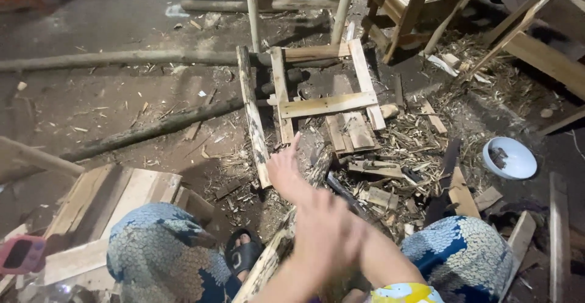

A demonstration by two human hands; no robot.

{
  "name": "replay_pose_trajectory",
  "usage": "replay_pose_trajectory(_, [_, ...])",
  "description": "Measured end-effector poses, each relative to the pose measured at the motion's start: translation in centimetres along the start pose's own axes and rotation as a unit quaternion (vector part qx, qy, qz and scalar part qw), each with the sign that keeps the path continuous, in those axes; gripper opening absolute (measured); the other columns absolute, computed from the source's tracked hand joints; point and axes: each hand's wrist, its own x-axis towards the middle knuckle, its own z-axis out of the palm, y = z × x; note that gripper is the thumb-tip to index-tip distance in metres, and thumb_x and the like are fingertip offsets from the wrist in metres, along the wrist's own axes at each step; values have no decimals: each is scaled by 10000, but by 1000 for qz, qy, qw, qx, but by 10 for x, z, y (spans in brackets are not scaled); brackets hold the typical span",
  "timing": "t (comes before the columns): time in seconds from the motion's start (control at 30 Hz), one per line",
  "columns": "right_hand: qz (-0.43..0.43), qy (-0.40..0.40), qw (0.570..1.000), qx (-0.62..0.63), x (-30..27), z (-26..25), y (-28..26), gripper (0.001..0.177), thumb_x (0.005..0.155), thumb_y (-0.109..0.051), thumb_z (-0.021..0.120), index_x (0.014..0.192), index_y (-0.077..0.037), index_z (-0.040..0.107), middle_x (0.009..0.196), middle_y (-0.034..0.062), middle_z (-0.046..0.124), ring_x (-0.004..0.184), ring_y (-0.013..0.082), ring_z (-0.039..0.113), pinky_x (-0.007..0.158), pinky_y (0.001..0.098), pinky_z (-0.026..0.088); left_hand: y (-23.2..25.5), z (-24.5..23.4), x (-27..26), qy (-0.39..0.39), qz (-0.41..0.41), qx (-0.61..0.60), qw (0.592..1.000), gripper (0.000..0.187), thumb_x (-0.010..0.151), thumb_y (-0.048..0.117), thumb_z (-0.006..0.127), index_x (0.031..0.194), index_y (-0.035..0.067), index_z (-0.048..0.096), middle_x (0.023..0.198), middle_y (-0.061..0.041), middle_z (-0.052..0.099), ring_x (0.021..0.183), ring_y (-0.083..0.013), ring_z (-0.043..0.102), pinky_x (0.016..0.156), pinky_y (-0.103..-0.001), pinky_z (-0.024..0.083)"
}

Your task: The person uses a curved blade to shave and shape a piece of wood held between their legs. They repeatedly scrape the tool along the wood's surface, removing bark and shavings, and occasionally rotate the wood to work on different sides.

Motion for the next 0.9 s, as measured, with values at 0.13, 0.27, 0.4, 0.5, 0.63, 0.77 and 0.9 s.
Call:
replay_pose_trajectory(0.13, [-8,52,996,-68,1,-6,-1,150,751,12,558,668,-101,611,553,27,514,553,139,509,945,810,194,3,1,11,-85,-49,86,991,254,874,209,529,855,-28,617,814,-178,574,769,-268,441,810,-422,411])
replay_pose_trajectory(0.27, [-10,-27,1000,-5,0,-11,-2,86,838,-37,583,767,-49,631,549,23,431,562,160,458,1007,767,147,31,3,-20,-172,134,21,976,280,825,236,552,889,-30,614,891,-229,584,870,-363,499,816,-525,373])
replay_pose_trajectory(0.4, [-19,57,993,-101,-7,4,0,163,763,6,558,639,-96,588,526,24,449,520,152,446,916,825,210,-7,7,7,15,18,27,999,240,757,219,605,825,-11,605,794,-166,570,827,-300,462,763,-426,405])
replay_pose_trajectory(0.5, [-2,202,945,-257,-32,5,1,200,636,102,455,588,-87,495,542,25,391,494,145,371,868,760,380,-2,8,9,-169,49,190,966,268,708,286,631,767,32,695,832,-191,536,755,-294,401,772,-433,349])
replay_pose_trajectory(0.63, [19,-32,999,16,-4,-10,3,98,870,-112,602,791,-80,651,567,22,500,562,155,458,1048,723,141,23,34,-38,-95,127,14,987,392,768,40,574,1092,-178,539,1013,-325,518,859,-364,443,776,-466,380])
replay_pose_trajectory(0.77, [-36,-37,997,-60,-10,4,7,99,804,-36,629,899,-43,601,731,98,518,784,262,551,943,817,156,19,-26,-4,-19,55,-218,974,284,815,67,526,1078,-37,503,1128,-302,490,1026,-421,528,854,-479,476])
replay_pose_trajectory(0.9, [84,318,928,-173,-87,-49,21,742,885,-687,143,1517,-299,101,1569,61,-62,1404,365,-13,1023,731,56,-35,-38,39,239,-49,45,969,619,1016,343,271,1499,112,-39,1564,-134,-128,1464,-351,-76,1209,-571,-37])
